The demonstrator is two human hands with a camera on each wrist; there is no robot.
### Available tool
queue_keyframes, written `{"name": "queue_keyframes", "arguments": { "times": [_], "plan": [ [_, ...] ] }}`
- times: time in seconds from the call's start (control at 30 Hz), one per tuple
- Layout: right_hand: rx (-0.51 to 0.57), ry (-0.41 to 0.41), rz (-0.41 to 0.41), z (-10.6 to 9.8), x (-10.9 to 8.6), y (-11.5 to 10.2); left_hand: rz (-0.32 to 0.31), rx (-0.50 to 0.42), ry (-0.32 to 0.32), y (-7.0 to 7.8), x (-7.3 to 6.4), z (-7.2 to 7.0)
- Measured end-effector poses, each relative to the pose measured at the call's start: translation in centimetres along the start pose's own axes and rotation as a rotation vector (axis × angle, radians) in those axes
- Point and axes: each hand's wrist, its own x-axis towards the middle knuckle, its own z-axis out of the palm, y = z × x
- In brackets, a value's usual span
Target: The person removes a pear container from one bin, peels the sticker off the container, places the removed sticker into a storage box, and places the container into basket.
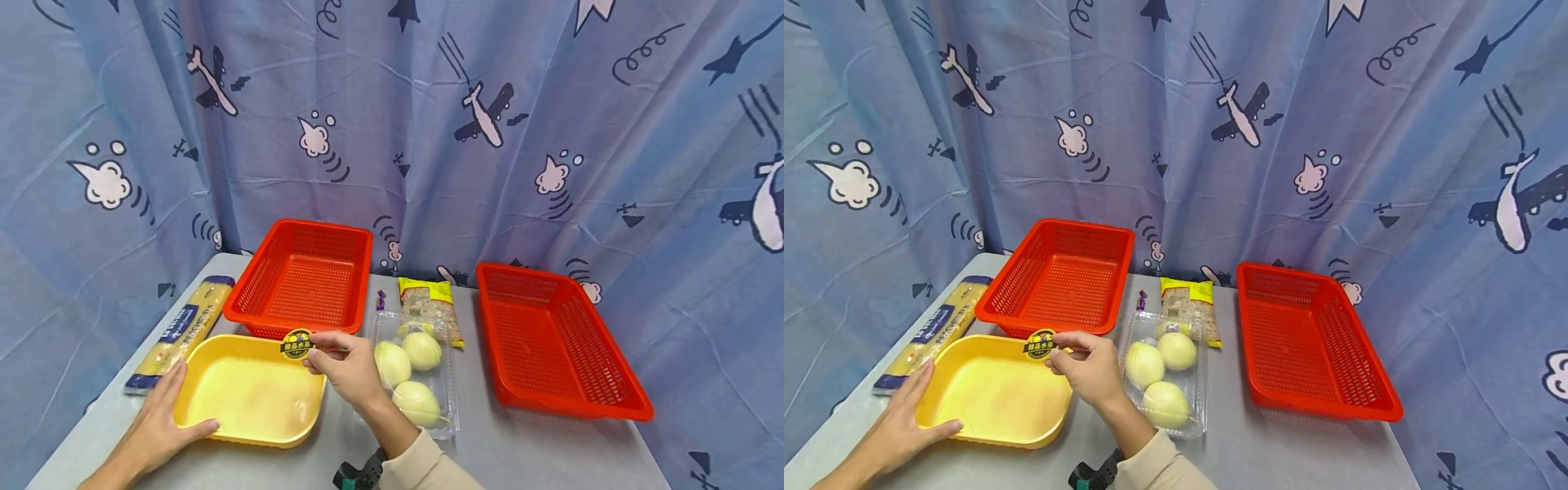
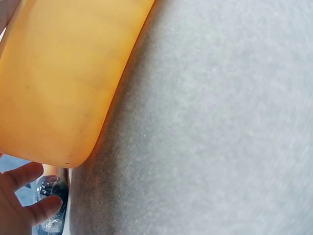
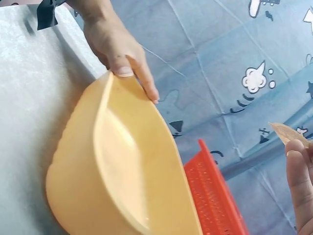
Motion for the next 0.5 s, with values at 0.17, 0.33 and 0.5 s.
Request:
{"name": "queue_keyframes", "arguments": {
  "times": [0.17,0.33,0.5],
  "plan": [
    [0.011,0.007,0.040,0.9,0.4,1.1,-0.007,0.002,-0.012,-0.1,0.0,0.1],
    [0.006,0.032,0.080,1.9,0.8,2.1,0.001,0.003,-0.002,-0.2,0.0,0.1],
    [-0.019,0.043,0.104,2.8,1.3,3.0,0.039,-0.011,0.025,-0.3,0.0,0.1]
  ]
}}
